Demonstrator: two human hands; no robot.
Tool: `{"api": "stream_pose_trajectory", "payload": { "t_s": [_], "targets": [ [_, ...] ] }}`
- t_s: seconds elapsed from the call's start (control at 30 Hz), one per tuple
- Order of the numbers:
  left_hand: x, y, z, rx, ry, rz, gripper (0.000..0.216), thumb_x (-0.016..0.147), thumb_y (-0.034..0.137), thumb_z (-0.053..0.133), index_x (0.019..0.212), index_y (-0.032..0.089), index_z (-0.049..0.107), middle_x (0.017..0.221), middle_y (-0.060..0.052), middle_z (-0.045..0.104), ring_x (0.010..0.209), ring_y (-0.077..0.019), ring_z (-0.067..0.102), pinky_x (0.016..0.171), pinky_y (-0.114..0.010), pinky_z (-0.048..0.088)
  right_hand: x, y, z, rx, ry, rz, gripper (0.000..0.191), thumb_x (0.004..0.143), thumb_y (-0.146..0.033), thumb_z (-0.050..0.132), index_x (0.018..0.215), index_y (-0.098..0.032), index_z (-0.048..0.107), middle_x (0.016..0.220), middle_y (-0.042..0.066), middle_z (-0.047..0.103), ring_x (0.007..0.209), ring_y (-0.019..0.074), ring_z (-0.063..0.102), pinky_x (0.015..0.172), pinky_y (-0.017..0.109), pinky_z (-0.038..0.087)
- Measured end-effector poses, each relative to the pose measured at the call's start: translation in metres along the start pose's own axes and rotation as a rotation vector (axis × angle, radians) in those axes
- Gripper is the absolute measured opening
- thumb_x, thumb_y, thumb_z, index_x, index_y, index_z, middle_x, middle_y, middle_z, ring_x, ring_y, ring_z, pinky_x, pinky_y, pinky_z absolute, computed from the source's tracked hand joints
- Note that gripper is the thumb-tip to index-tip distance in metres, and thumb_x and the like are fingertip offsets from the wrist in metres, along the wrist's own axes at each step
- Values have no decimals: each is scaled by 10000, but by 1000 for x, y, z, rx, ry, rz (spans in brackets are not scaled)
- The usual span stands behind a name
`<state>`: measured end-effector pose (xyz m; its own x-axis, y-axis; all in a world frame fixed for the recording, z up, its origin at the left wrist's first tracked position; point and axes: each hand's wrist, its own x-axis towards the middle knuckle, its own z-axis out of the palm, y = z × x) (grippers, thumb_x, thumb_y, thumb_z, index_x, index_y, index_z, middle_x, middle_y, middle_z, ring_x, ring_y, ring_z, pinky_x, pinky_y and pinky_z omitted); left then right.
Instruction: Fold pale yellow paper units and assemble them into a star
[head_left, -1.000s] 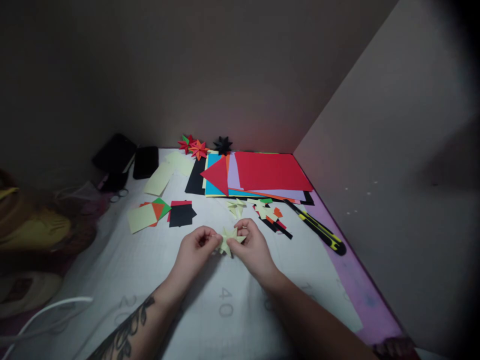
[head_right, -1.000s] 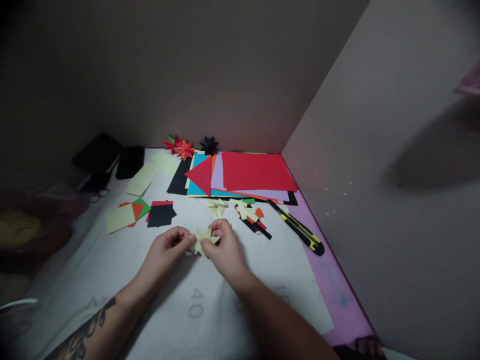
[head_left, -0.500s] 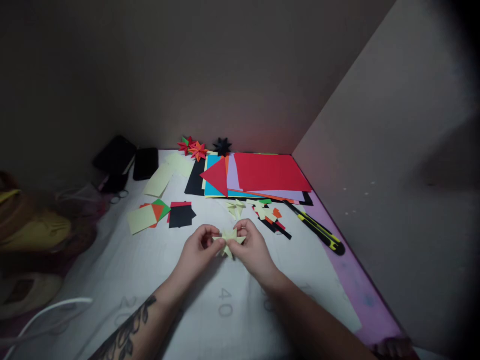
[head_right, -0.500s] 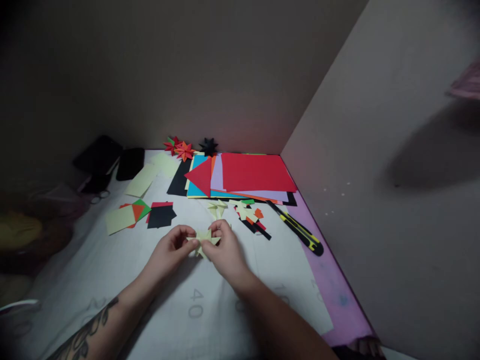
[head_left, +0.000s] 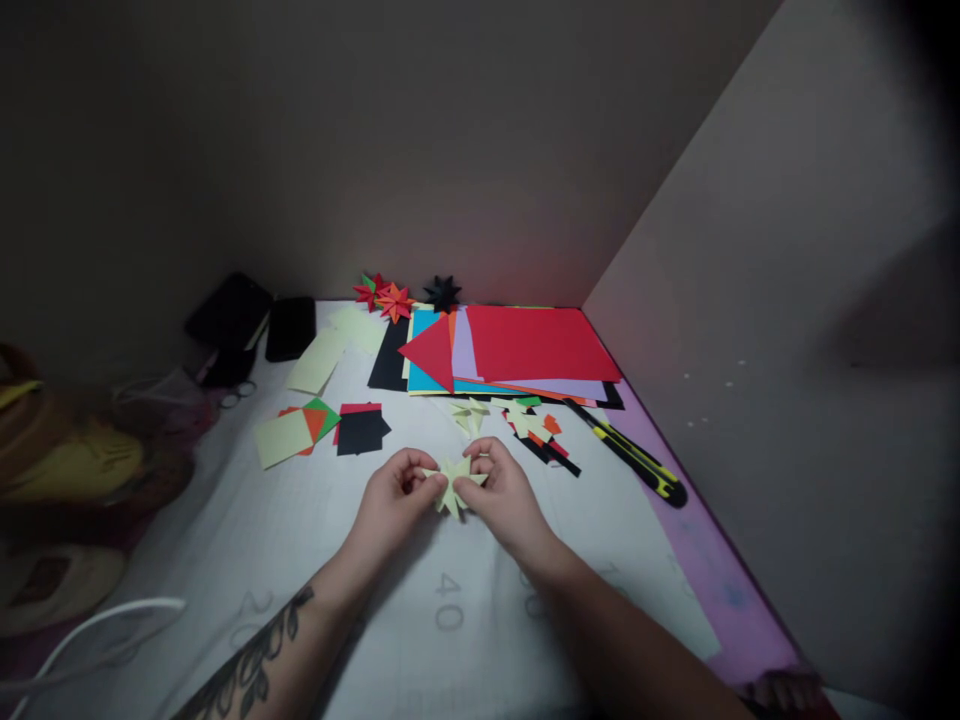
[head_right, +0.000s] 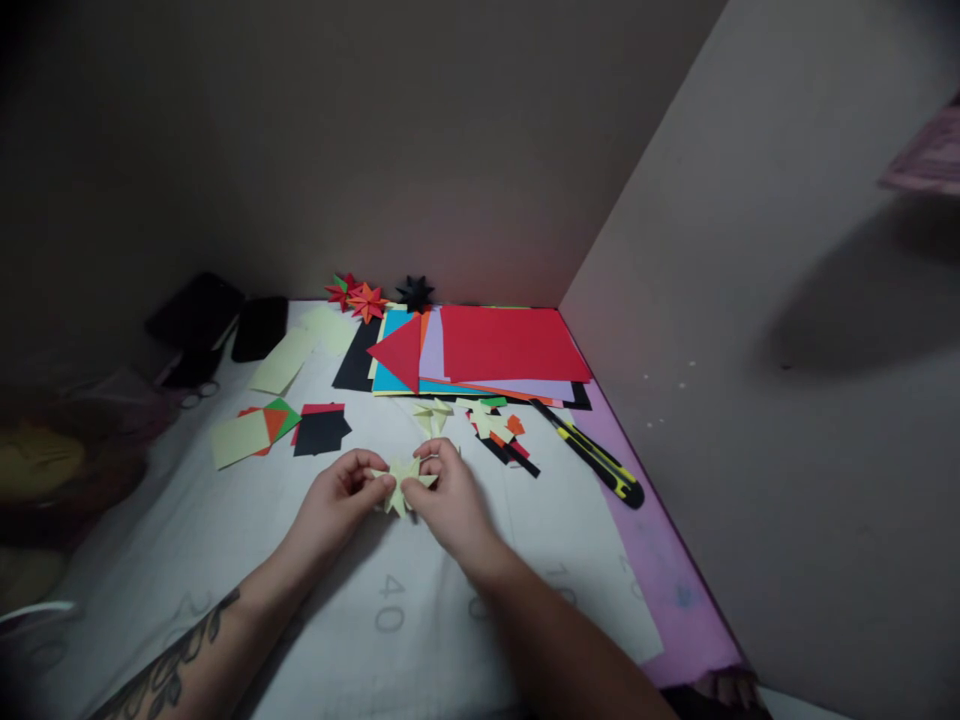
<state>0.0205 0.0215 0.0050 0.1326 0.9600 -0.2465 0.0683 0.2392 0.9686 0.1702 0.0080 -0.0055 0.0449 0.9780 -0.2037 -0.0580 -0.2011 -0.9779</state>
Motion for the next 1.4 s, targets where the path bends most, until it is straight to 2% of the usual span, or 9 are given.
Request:
{"api": "stream_pose_trajectory", "payload": {
  "t_s": [0.07,0.13,0.23,0.3,0.6,0.83,1.07,1.27,1.4],
  "targets": [
    [-2,1,-2,103,3,63,214,733,324,669,852,167,586,581,51,513,516,-101,469,504,-206,359,0,1,0,-6,12,-18,278,679,-170,602,908,-232,456,636,-106,467,406,55,432,386,165,314],
    [-4,3,-4,258,12,200,179,784,303,629,910,179,603,710,9,585,601,-123,523,559,-228,405,0,1,-1,-2,23,-31,272,681,-162,596,902,-234,456,629,-107,458,415,59,434,396,172,324],
    [-5,4,-9,460,-18,458,103,834,242,582,917,200,626,957,-53,620,849,-171,589,735,-273,457,0,-1,-1,2,28,-46,259,684,-155,591,889,-235,453,617,-112,437,415,60,422,403,176,327],
    [-5,3,-11,525,-53,539,79,850,210,563,890,204,631,1010,-66,608,954,-191,585,819,-293,454,0,-2,-2,-15,34,-56,251,682,-150,588,878,-233,456,617,-112,430,417,58,417,408,176,325],
    [-5,5,-12,537,-79,521,83,884,225,527,844,194,593,966,-74,599,881,-182,594,729,-273,474,0,-4,-2,-54,56,-67,238,678,-150,575,874,-230,465,633,-100,454,433,66,433,419,182,332],
    [-1,5,-16,570,-81,570,94,886,197,505,835,194,584,918,-68,615,889,-190,593,776,-291,466,0,-1,-3,-47,49,-66,245,682,-151,570,891,-232,472,651,-91,469,433,73,464,405,184,335],
    [6,9,-27,657,-233,620,152,893,145,471,951,205,598,1019,-79,595,971,-190,575,834,-290,455,-1,-1,-1,-7,28,-63,263,667,-135,565,885,-237,459,636,-104,442,420,66,441,397,183,333],
    [6,16,-32,629,-342,569,153,898,119,422,827,196,532,937,-52,555,902,-170,545,809,-278,432,-1,-1,0,-15,-4,-62,260,660,-127,552,880,-233,464,643,-106,388,419,54,401,391,175,319],
    [5,17,-30,554,-350,447,128,913,178,429,804,196,492,850,-15,542,785,-145,522,722,-254,422,-1,0,-1,-92,0,-83,254,673,-128,556,892,-230,478,663,-97,416,442,52,408,411,170,318]
  ]
}}
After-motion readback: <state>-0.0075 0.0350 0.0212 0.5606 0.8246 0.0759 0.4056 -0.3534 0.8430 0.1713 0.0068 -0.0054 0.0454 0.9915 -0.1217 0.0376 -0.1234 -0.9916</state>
